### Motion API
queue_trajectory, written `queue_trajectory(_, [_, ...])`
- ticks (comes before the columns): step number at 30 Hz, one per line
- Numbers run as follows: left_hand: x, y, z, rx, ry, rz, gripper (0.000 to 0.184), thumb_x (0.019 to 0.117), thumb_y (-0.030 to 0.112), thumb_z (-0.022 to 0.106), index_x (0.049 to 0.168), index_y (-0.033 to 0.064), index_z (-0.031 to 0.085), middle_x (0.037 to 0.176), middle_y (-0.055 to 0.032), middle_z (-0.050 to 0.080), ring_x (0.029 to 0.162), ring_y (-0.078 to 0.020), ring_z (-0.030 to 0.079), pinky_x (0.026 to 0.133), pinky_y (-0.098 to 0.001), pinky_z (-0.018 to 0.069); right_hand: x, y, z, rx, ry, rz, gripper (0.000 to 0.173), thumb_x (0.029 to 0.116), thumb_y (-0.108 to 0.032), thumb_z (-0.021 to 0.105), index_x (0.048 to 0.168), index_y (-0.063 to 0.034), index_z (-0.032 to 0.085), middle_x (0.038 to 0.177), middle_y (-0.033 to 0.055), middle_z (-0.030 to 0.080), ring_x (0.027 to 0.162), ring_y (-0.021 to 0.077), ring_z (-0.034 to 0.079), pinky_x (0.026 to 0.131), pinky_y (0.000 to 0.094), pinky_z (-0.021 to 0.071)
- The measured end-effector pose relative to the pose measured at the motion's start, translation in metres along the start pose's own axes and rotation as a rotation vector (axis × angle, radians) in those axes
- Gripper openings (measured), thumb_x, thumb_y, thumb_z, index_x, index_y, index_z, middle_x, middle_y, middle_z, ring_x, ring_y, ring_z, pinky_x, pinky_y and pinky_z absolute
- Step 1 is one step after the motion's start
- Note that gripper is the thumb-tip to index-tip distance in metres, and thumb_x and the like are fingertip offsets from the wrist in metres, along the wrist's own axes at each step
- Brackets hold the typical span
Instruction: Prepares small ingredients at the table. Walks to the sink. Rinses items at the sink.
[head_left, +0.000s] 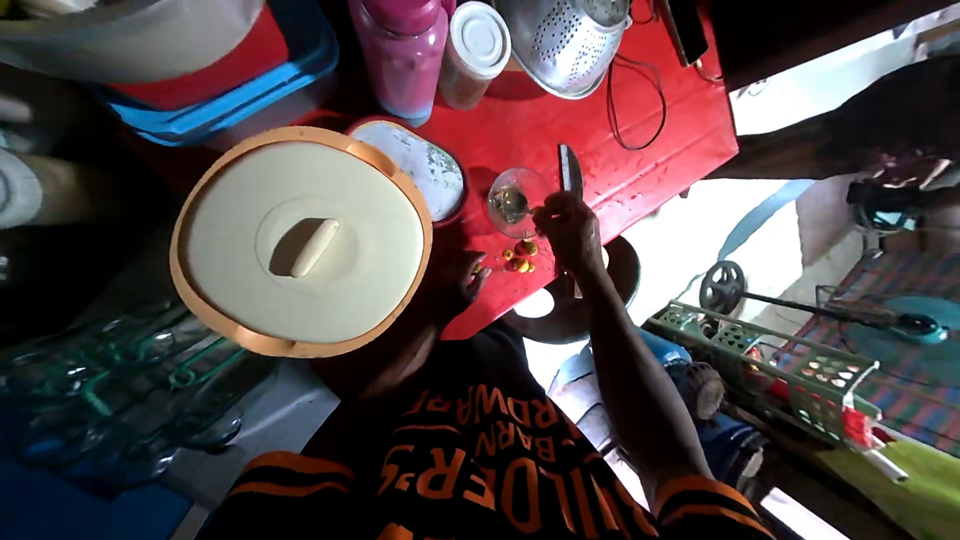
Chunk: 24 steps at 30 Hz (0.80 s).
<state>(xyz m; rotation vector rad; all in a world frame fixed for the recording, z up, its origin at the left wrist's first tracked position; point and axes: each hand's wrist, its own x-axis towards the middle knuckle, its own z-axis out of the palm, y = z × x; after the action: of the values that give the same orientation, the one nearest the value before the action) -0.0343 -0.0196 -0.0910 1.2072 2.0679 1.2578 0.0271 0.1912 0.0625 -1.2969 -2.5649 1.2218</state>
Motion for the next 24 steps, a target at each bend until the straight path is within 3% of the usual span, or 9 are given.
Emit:
queue_trajectory(1, [-0.002,-0.004,0.004,-0.032,0.026,0.02,0.035,0.103,0.028,0.059,0.124,0.0018,0.068,0.111,-0.0133,0.073,0.093,-0.0177,0.073,0.085,-0.0338,0.0609,-0.017,0.006,0.002,0.025,0.0,0.005,0.025,0.0966,-0.02,0.071,0.118,-0.0079,0.066,0.098,0.0079,0.073,0.076,0.0182,0.071,0.07,0.0406,0.0624])
queue_trajectory(3, [0.0,0.002,-0.006,-0.05,-0.067,-0.051,0.037,0.1043,0.03,0.056,0.128,0.0036,0.066,0.116,-0.013,0.071,0.101,-0.0186,0.071,0.091,-0.0362,0.0588,-0.047,0.024,0.013,0.064,-0.009,0.035,0.023,0.0961,-0.02,0.072,0.117,-0.0105,0.068,0.1,0.0063,0.073,0.075,0.0176,0.071,0.069,0.04,0.0631])
queue_trajectory(6, [0.001,0.004,-0.002,-0.039,0.006,-0.025,0.034,0.101,0.025,0.061,0.123,-0.0003,0.069,0.114,-0.0172,0.072,0.102,-0.0255,0.072,0.092,-0.0417,0.0585,-0.071,0.041,0.041,0.078,-0.008,0.163,0.022,0.0948,-0.016,0.073,0.113,-0.0037,0.07,0.101,0.0112,0.073,0.077,0.0199,0.071,0.074,0.0423,0.0624])
queue_trajectory(9, [0.0,0.001,0.007,-0.085,0.092,0.0,0.031,0.0982,0.017,0.065,0.12,-0.004,0.068,0.113,-0.0201,0.071,0.1,-0.0276,0.072,0.089,-0.041,0.0597,-0.078,0.057,0.065,0.069,0.057,0.194,0.019,0.0942,-0.015,0.072,0.11,-0.0043,0.073,0.103,0.0138,0.071,0.083,0.0228,0.071,0.079,0.0435,0.0613])
queue_trajectory(14, [0.002,0.01,0.001,-0.086,0.039,-0.057,0.031,0.098,0.016,0.067,0.121,-0.0046,0.068,0.113,-0.0208,0.071,0.099,-0.0286,0.072,0.089,-0.0425,0.0598,-0.078,0.061,0.074,0.048,0.136,0.24,0.029,0.0952,-0.023,0.073,0.117,-0.0045,0.069,0.103,0.0134,0.072,0.079,0.0251,0.071,0.076,0.0488,0.0604])
queue_trajectory(19, [0.003,0.01,0.002,-0.086,0.058,-0.048,0.03,0.0978,0.015,0.067,0.12,-0.0057,0.068,0.112,-0.022,0.071,0.098,-0.0297,0.072,0.088,-0.043,0.06,-0.079,0.058,0.081,0.003,0.197,0.137,0.021,0.0936,-0.019,0.075,0.108,-0.0039,0.072,0.103,0.0152,0.071,0.083,0.0278,0.07,0.077,0.0488,0.0593])
queue_trajectory(24, [0.002,0.011,0.0,-0.076,0.044,-0.052,0.03,0.098,0.014,0.067,0.122,-0.005,0.067,0.113,-0.0218,0.07,0.096,-0.0297,0.072,0.084,-0.0425,0.0606,-0.077,0.064,0.092,-0.146,0.169,0.017,0.02,0.0977,-0.018,0.069,0.11,-0.0022,0.073,0.112,0.0215,0.068,0.096,0.0372,0.069,0.082,0.0555,0.0577])
